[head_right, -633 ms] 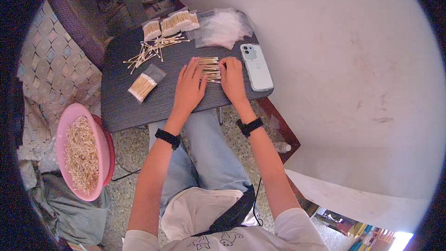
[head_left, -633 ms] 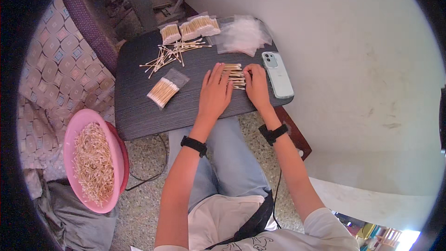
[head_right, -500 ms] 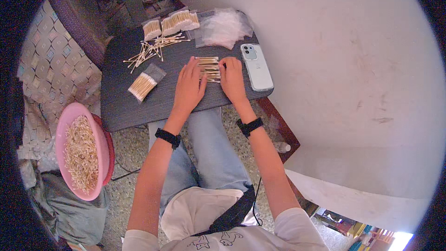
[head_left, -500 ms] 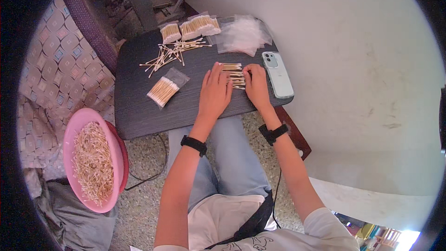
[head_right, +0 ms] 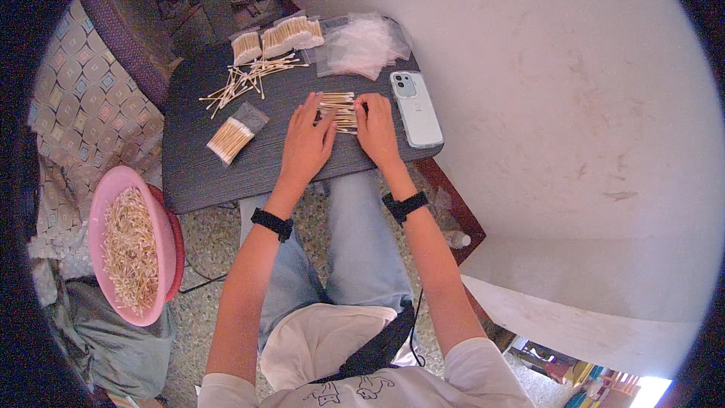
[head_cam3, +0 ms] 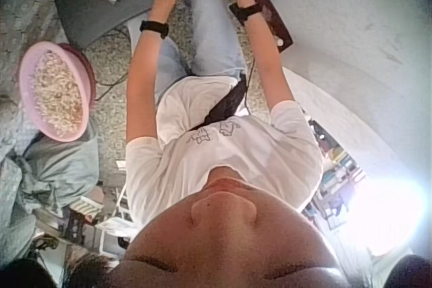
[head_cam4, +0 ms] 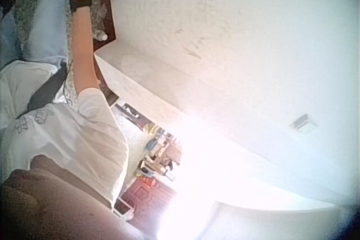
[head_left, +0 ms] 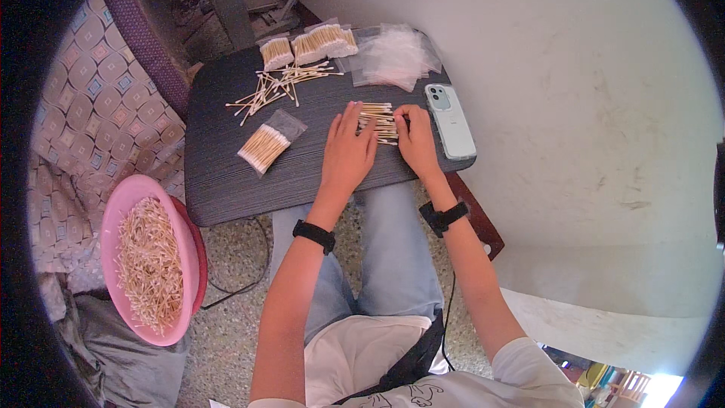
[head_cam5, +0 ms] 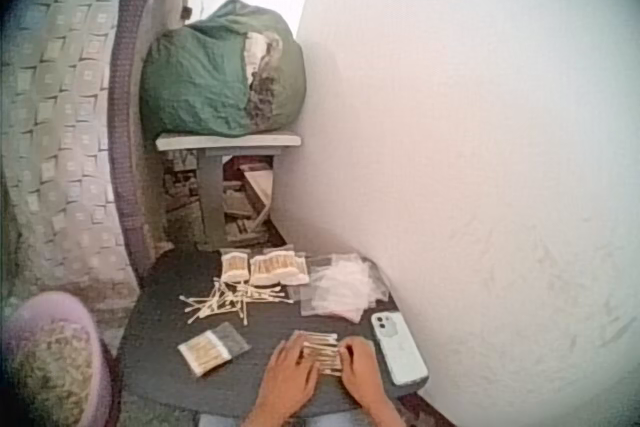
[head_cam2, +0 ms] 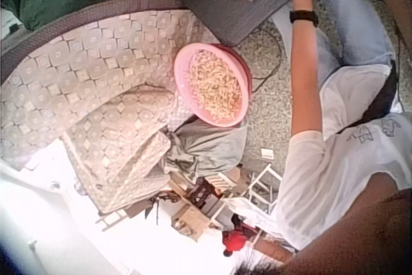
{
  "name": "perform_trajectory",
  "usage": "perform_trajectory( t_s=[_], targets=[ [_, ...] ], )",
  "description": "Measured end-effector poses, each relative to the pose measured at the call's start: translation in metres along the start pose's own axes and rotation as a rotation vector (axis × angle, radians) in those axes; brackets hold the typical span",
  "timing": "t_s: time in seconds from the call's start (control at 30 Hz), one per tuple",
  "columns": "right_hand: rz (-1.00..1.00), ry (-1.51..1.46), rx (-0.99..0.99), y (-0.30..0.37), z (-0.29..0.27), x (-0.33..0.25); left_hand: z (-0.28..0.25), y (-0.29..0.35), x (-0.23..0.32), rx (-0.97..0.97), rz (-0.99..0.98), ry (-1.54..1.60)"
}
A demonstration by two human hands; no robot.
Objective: The recorder is packaging cotton swabs into small plastic bags.
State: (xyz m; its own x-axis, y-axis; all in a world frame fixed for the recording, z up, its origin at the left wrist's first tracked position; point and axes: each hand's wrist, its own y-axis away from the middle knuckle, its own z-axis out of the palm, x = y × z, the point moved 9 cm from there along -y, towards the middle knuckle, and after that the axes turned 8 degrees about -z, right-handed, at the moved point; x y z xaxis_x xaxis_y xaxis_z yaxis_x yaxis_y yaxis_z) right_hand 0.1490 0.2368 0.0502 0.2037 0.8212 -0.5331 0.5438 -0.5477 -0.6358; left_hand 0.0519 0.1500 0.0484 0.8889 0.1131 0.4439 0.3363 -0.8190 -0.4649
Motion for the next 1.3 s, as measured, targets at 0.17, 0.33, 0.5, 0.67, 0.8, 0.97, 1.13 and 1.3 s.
perform_trajectory(
  t_s=[0.17,0.33,0.5,0.67,0.8,0.97,1.13,1.3],
  targets=[
    [0.018,-0.008,0.02,0.001,0.0,0.003,0.001,0.001,-0.001,0.014,0.004,-0.028],
    [0.113,-0.031,0.05,0.002,-0.001,0.01,0.004,0.001,-0.002,0.014,0.0,-0.05],
    [0.063,0.132,0.14,0.002,-0.011,0.009,0.007,0.0,-0.004,-0.008,-0.018,-0.082],
    [0.02,0.174,0.136,0.001,-0.011,0.007,0.009,0.0,-0.004,-0.018,-0.028,-0.084],
    [0.012,0.199,0.109,-0.001,-0.008,0.004,0.011,0.0,-0.006,-0.052,-0.034,-0.069],
    [0.036,0.164,0.122,-0.002,-0.009,0.006,0.006,-0.002,-0.006,-0.028,-0.061,-0.019],
    [0.02,0.136,0.109,-0.001,-0.008,0.003,0.011,-0.001,-0.011,-0.045,-0.081,-0.074],
    [-0.01,0.231,0.051,-0.003,-0.004,0.0,0.011,-0.001,-0.012,-0.015,-0.097,-0.019]
  ],
)
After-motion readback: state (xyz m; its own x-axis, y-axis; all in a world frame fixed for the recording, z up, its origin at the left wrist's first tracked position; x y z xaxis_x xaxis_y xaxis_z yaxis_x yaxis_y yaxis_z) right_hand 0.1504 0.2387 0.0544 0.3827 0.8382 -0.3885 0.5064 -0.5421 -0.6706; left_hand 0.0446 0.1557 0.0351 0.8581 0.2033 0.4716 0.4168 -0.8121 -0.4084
